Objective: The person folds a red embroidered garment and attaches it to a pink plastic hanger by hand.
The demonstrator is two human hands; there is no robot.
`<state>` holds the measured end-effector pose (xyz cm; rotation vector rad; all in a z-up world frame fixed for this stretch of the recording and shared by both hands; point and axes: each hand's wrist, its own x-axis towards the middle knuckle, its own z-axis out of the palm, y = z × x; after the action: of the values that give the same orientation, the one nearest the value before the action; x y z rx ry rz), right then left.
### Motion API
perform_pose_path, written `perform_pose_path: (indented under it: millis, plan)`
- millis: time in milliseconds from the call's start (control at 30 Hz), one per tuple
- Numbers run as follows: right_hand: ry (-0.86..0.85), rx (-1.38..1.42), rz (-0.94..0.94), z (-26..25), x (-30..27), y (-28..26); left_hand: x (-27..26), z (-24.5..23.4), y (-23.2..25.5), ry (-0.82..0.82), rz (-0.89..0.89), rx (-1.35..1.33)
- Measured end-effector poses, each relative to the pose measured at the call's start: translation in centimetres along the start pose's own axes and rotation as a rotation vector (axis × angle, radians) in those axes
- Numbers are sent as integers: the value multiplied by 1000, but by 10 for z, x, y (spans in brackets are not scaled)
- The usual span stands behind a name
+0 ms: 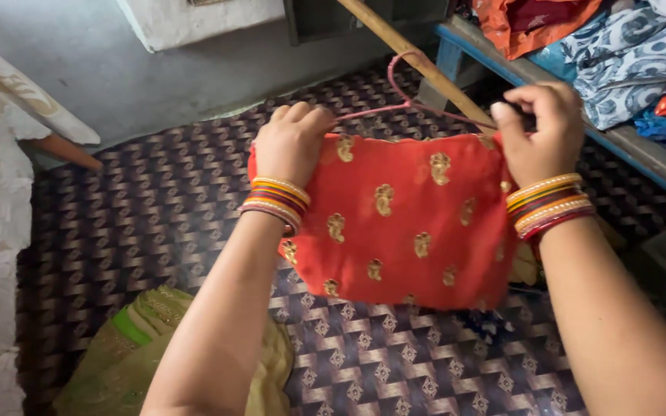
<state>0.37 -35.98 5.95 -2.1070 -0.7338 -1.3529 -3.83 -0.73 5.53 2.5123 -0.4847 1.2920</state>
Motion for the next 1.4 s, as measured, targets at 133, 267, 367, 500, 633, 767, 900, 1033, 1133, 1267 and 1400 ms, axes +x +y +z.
perform_pose_path:
  millis: [133, 267, 367, 500, 633, 767, 900, 1033, 1133, 1267, 1400]
  plan:
    - [-148, 193, 691, -1, -29, 52, -3, -13, -14, -3, -13, -57]
    - [-745, 287, 1042, 1, -40, 61, -3, -13, -16, -6, 0, -25]
    - [-753, 215, 782, 18, -57, 47, -2, -13, -16, 14, -4, -24]
    - [-171, 55, 447, 43, -74, 42, 1, -17, -14, 79, -19, -59]
    - [-236, -16, 516, 45, -56, 33, 7, -12, -8, 142, -79, -11]
    - [-174, -17, 215, 25, -20, 7, 9, -9, -4, 145, -68, -10]
    - [-51, 108, 285, 14, -6, -4, 7, -18, -8, 82, -40, -144]
    - [-8, -91, 251, -1, -7, 17, 9, -22, -3, 77, -65, -159]
    - [-72, 26, 192, -10, -11, 13, 8, -24, -2, 108, -73, -160]
    - [-99, -165, -228, -13, -4, -15, 8, -23, -3, 112, -79, -155]
    - [-170, 174, -136, -10, 0, 0, 7, -22, -5, 94, -43, -175]
